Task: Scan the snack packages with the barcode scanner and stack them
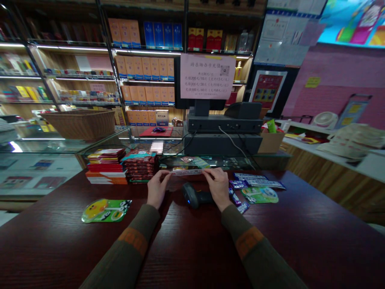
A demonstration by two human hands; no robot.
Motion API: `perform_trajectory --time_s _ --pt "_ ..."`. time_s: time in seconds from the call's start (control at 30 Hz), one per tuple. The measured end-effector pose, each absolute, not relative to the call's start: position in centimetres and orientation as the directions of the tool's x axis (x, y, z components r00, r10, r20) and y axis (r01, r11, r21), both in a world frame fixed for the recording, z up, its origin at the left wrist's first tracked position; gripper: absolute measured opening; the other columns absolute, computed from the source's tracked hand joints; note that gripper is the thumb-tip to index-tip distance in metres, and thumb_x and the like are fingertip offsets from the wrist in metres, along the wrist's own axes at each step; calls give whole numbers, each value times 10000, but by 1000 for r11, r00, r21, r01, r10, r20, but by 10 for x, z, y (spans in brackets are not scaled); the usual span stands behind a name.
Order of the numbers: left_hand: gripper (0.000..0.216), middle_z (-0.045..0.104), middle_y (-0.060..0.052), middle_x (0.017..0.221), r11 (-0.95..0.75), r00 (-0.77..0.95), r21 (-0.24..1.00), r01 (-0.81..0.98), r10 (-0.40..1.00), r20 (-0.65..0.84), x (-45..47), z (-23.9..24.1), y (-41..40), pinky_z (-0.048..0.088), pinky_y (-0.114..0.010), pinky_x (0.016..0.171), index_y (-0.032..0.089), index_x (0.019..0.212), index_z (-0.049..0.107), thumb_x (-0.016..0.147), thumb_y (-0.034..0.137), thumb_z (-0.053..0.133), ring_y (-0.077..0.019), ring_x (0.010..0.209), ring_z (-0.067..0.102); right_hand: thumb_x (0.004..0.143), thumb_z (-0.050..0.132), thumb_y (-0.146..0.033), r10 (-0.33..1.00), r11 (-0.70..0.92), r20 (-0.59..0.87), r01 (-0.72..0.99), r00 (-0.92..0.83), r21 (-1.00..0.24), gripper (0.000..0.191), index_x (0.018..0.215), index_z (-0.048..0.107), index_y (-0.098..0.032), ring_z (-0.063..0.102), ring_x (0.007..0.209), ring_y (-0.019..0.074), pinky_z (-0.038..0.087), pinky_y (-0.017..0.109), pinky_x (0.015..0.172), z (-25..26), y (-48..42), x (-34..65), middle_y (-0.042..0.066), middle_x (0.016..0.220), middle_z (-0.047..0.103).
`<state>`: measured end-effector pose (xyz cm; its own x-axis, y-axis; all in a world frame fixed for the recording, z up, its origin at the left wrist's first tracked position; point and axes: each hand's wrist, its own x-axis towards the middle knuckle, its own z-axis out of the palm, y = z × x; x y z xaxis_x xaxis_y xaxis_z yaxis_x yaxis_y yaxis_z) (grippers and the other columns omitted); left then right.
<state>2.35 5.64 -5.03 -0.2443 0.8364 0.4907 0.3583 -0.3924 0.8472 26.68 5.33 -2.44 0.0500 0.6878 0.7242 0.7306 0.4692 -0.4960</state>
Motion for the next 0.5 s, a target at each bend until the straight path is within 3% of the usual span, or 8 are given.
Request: perform_trajectory --time_s 0.2,0.33,0.5 --pt "373 764 -47 893 -347 -249 907 237 881 402 24 -53 63 522 -305 826 184 971 724 792 511 696 -198 857 708 1000 523 -354 651 505 758 717 50 -481 261 962 767 -266 628 923 246 400 389 831 -24 51 268 45 964 781" --pt "472 765 -88 1027 -334 -230 939 80 911 344 28 -52 65 532 -352 908 159 1049 733 799 556 686 -226 986 707 983 539 -369 644 500 756 684 116 -531 253 958 775 -281 612 997 260 433 408 874 -28 55 269 51 1041 759" --pt "550 756 -113 1085 -290 -226 948 -130 940 257 34 -45 60 536 -394 961 132 1088 719 749 564 746 -235 1019 710 962 546 -353 664 537 732 585 152 -608 254 987 784 -268 634 971 252 479 416 899 -32 58 268 64 994 755"
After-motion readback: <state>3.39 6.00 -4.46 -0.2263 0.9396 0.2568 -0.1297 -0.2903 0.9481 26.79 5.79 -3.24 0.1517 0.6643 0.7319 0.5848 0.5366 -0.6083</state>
